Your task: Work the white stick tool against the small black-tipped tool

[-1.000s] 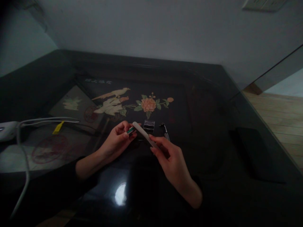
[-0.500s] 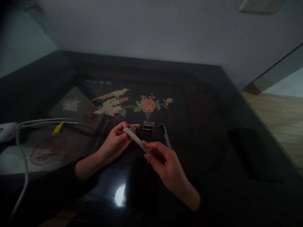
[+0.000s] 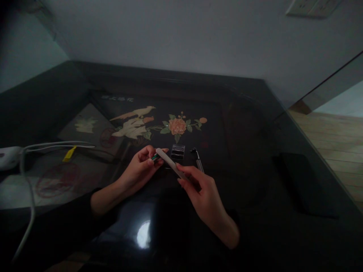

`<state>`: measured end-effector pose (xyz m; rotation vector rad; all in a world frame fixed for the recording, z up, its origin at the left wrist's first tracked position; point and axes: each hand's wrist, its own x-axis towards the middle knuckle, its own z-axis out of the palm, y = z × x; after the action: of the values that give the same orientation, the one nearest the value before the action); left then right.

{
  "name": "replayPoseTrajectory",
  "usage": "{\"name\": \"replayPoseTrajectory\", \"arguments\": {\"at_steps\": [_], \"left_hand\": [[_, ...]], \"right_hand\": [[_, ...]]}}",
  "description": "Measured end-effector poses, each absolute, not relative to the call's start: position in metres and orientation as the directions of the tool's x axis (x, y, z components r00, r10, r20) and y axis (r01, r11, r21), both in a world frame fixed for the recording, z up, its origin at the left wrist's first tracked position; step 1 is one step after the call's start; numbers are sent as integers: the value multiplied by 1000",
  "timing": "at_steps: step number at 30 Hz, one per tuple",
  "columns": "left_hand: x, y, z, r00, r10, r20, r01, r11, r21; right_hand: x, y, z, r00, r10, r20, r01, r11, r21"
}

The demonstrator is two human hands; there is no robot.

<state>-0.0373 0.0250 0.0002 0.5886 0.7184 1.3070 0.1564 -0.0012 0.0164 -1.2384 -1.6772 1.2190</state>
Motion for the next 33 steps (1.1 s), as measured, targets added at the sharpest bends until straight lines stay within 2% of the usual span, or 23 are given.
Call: {"name": "replayPoseTrajectory", "arguments": {"at_steps": [6,16,22,29,33], "left_hand": [[-38,25,-1,112,988,-107,-653,154,741],[-37,26,-1,108,985,-137,-651,174,739],[-37,25,1,92,985,-146,-637,171,752],[-37,25,1,115,987,-108,-656,157,739],[-36,24,3,113,985,-134,-649,175,740]], "right_hand": [[152,-6,19,-354,933,-72,168,-12,-986],[158,2,15,-246,969,17,331,100,-938],[156,-3,15,-279,959,45,303,132,-944],[153,-9,19,-346,938,-24,210,52,-976],[155,-5,19,-313,949,-34,250,47,-967]]}}
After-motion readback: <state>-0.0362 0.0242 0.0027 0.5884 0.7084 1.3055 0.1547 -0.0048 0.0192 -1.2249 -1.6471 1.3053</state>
